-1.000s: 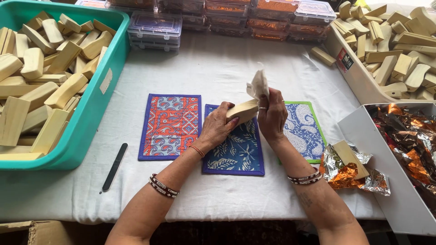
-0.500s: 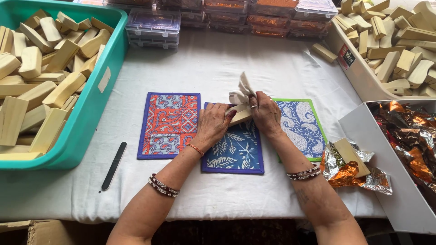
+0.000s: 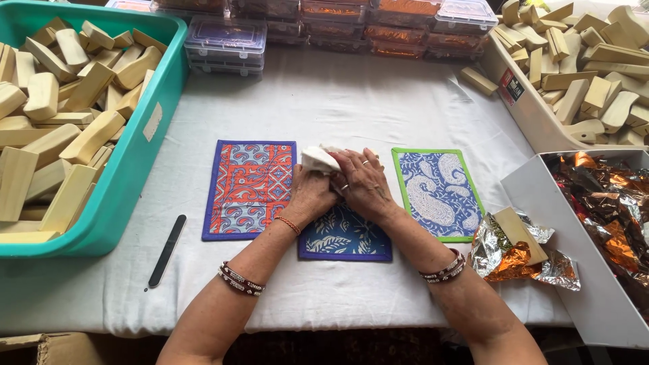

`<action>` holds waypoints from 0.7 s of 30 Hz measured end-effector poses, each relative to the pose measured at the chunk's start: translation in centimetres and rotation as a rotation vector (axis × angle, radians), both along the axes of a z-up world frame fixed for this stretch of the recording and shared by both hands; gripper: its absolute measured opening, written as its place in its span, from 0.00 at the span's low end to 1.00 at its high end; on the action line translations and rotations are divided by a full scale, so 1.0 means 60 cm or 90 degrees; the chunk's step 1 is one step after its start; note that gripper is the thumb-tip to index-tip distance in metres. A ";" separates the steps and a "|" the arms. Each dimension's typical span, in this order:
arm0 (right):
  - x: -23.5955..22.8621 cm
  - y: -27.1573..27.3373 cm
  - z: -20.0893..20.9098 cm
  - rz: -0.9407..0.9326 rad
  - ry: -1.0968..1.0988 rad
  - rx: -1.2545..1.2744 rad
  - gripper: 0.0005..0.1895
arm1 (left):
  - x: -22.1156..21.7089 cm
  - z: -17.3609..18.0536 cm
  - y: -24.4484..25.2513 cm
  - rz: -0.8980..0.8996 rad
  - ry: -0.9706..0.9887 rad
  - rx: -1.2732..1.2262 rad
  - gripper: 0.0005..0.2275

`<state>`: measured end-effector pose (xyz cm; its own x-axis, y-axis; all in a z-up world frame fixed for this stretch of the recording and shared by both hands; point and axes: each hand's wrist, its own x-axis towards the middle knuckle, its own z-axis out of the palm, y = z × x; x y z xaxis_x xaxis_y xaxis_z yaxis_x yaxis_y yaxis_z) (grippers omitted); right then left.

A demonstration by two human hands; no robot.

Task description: The person wipes a wooden block with a white cloth, then wraps it in foil and places it in a container. They repeat this process with another wooden block, wiping it clean before wrapping it in foil.

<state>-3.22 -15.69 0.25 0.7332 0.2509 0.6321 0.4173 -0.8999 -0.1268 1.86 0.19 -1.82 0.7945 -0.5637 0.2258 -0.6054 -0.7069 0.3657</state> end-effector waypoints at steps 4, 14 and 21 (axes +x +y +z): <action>0.027 -0.045 -0.027 -0.069 0.061 -0.035 0.20 | -0.007 0.011 0.001 0.020 0.000 -0.011 0.22; 0.031 -0.152 -0.017 -0.429 -0.031 -0.016 0.14 | -0.013 0.017 0.004 0.014 -0.026 -0.076 0.31; 0.027 -0.118 -0.019 -0.270 -0.007 0.167 0.17 | -0.020 0.030 0.003 0.037 -0.005 -0.084 0.33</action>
<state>-1.58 -22.77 -0.91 0.7293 -0.2362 0.6421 0.0242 -0.9290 -0.3693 0.66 0.37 0.01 0.8224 -0.4824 0.3015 -0.5688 -0.6869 0.4524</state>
